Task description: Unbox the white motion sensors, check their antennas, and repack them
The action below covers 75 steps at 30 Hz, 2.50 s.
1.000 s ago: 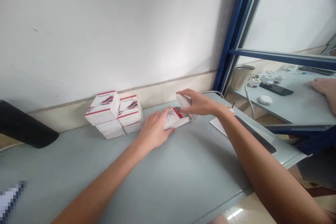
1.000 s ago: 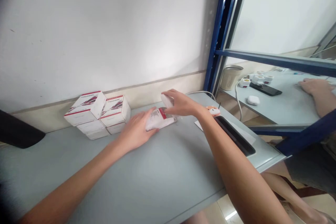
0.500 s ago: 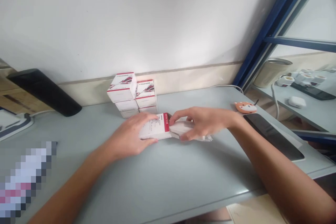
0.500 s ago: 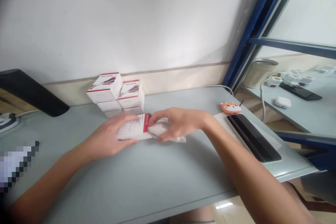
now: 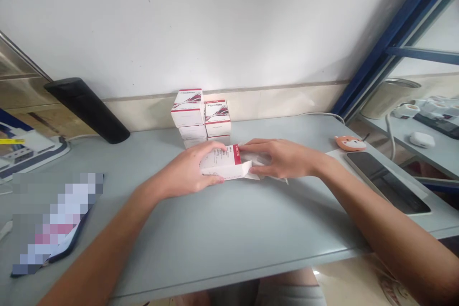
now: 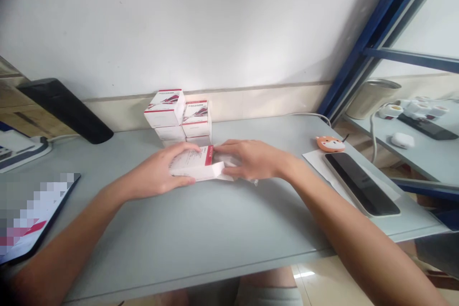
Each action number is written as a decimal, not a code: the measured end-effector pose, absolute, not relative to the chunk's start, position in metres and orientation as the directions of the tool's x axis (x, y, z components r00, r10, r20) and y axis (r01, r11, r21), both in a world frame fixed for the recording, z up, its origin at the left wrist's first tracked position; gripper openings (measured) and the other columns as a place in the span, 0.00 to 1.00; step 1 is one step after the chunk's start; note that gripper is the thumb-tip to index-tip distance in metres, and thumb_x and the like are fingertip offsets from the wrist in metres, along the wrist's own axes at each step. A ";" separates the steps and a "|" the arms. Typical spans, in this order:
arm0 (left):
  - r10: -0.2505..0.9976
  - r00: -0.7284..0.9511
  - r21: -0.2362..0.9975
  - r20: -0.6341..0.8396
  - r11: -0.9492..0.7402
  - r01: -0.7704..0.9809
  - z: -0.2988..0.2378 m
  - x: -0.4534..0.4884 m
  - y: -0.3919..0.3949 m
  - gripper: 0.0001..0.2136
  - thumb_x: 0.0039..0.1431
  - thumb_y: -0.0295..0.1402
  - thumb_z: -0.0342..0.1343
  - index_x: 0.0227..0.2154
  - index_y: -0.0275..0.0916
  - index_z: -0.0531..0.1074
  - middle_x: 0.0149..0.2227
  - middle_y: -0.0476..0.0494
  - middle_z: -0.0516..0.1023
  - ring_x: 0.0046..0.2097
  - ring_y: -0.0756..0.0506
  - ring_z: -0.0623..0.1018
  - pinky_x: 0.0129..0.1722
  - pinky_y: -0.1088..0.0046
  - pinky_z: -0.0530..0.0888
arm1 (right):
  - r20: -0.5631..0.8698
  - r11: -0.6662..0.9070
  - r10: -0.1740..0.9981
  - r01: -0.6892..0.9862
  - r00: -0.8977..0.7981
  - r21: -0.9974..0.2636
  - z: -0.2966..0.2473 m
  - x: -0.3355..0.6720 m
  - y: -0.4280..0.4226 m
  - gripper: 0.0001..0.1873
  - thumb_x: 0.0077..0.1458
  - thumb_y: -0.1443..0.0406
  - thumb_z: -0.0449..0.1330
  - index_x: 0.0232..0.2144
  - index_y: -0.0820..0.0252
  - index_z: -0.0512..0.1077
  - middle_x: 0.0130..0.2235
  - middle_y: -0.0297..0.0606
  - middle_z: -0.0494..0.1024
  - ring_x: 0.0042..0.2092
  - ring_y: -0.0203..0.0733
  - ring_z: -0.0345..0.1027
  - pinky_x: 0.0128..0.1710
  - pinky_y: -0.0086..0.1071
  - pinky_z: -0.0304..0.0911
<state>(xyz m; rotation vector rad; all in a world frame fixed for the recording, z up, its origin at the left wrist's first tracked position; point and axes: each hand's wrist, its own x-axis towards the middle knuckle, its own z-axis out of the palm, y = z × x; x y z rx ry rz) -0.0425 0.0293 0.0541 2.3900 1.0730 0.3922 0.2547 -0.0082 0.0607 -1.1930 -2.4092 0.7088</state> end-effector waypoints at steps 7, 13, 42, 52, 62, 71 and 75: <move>0.775 0.623 0.532 0.104 -0.572 0.624 0.057 -0.049 0.031 0.29 0.56 0.46 0.68 0.60 0.54 0.70 0.62 0.46 0.75 0.58 0.34 0.76 0.53 0.59 0.75 | 0.186 0.572 0.799 0.626 -0.572 -0.530 0.060 0.245 -0.015 0.25 0.60 0.57 0.67 0.60 0.41 0.74 0.65 0.35 0.72 0.42 0.42 0.79 0.45 0.39 0.72; 0.774 0.632 0.683 0.036 -0.481 0.550 0.060 -0.055 0.033 0.29 0.52 0.43 0.70 0.58 0.50 0.70 0.54 0.45 0.78 0.44 0.39 0.80 0.39 0.66 0.77 | 0.259 0.535 0.812 0.489 -0.522 -0.689 0.052 0.232 -0.019 0.32 0.55 0.54 0.73 0.58 0.46 0.68 0.58 0.39 0.76 0.55 0.50 0.74 0.51 0.41 0.72; 0.812 0.554 0.848 0.183 -0.415 0.328 0.047 -0.049 0.041 0.29 0.52 0.44 0.72 0.54 0.46 0.70 0.57 0.41 0.76 0.60 0.34 0.77 0.57 0.60 0.76 | 0.427 0.475 0.877 0.529 -0.220 -0.703 0.060 0.234 -0.011 0.16 0.59 0.49 0.70 0.38 0.52 0.78 0.42 0.38 0.82 0.45 0.50 0.74 0.48 0.44 0.69; 0.837 0.408 0.830 0.366 -0.492 0.264 0.016 -0.012 0.014 0.38 0.56 0.44 0.72 0.66 0.51 0.60 0.66 0.38 0.69 0.67 0.35 0.71 0.65 0.56 0.72 | 0.582 0.685 0.702 0.614 -0.410 -0.392 0.061 0.228 -0.021 0.11 0.69 0.57 0.60 0.49 0.48 0.79 0.50 0.38 0.83 0.66 0.56 0.64 0.66 0.54 0.55; 0.777 0.445 0.879 0.446 -0.475 -0.052 0.018 0.003 -0.007 0.46 0.62 0.40 0.68 0.75 0.59 0.45 0.75 0.40 0.55 0.74 0.32 0.61 0.70 0.49 0.67 | 0.830 0.728 0.521 0.610 -0.198 -0.312 0.064 0.222 -0.025 0.25 0.63 0.50 0.66 0.59 0.47 0.73 0.61 0.48 0.65 0.66 0.62 0.60 0.64 0.61 0.64; 0.727 0.370 0.785 0.579 -0.619 -0.013 0.019 0.007 -0.010 0.42 0.59 0.33 0.69 0.69 0.58 0.49 0.67 0.39 0.63 0.66 0.36 0.70 0.63 0.52 0.75 | 0.559 0.576 0.807 0.051 -0.189 -0.816 0.059 0.213 -0.028 0.35 0.66 0.53 0.63 0.70 0.38 0.54 0.67 0.40 0.68 0.56 0.51 0.74 0.51 0.50 0.78; 0.729 0.337 0.730 0.595 -0.666 0.152 0.013 0.006 -0.007 0.34 0.61 0.35 0.69 0.65 0.55 0.59 0.62 0.40 0.66 0.63 0.37 0.72 0.61 0.54 0.74 | 0.463 0.464 0.861 -0.048 -0.211 -0.885 0.052 0.213 -0.025 0.37 0.65 0.56 0.63 0.71 0.36 0.53 0.65 0.37 0.71 0.52 0.50 0.76 0.48 0.48 0.78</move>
